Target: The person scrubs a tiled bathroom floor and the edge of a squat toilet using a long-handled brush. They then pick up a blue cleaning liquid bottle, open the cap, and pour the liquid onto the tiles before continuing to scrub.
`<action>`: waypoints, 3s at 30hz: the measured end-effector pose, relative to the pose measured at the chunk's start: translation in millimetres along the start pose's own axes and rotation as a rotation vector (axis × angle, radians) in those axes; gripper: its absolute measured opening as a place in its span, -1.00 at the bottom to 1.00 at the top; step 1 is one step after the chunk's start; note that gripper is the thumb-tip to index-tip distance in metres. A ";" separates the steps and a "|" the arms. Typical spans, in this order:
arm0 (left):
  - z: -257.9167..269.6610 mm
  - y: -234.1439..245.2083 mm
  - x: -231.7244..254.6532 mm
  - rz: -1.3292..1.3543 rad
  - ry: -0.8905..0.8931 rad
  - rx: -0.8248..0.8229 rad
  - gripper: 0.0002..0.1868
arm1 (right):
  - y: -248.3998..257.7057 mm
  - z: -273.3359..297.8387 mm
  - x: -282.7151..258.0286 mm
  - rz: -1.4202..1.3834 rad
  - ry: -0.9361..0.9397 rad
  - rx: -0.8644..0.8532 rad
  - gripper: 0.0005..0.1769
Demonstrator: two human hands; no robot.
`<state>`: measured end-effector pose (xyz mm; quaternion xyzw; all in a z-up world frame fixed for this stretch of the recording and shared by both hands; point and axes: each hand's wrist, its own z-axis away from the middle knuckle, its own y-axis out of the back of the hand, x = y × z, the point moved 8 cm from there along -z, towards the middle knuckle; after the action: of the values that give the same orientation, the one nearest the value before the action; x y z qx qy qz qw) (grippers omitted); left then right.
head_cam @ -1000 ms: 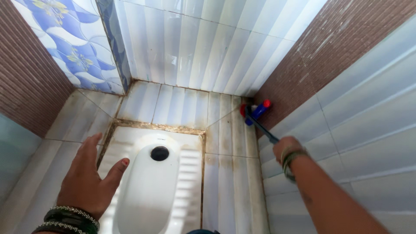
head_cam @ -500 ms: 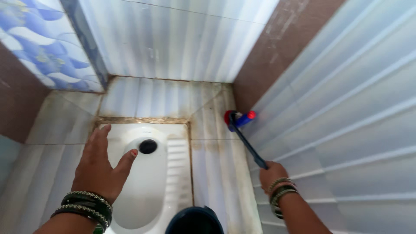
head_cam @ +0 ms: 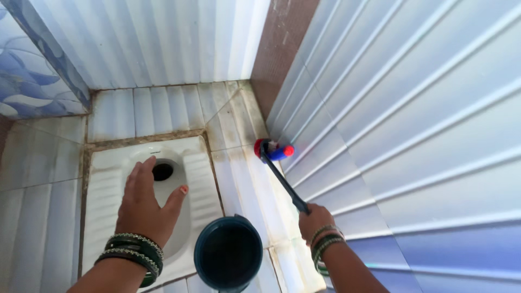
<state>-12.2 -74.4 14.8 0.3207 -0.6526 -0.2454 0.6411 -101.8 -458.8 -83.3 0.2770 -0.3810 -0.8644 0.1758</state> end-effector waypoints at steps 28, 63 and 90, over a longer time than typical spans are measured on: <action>136.5 -73.1 30.5 0.020 -0.009 -0.161 -0.11 | -96.2 104.6 306.3 -0.059 -0.028 0.128 -0.41; 299.6 -66.9 -40.0 -0.265 0.060 -0.340 -0.05 | -138.8 242.0 388.7 -0.194 -0.131 0.080 -0.35; 217.3 28.4 21.7 -0.124 -0.263 -0.106 -0.09 | -89.6 309.5 242.2 -0.604 -0.239 0.059 -0.71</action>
<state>-230.6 -90.9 37.9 0.2912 -0.6959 -0.3585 0.5499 -489.8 -351.7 -62.4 0.2789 -0.3242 -0.8926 -0.1428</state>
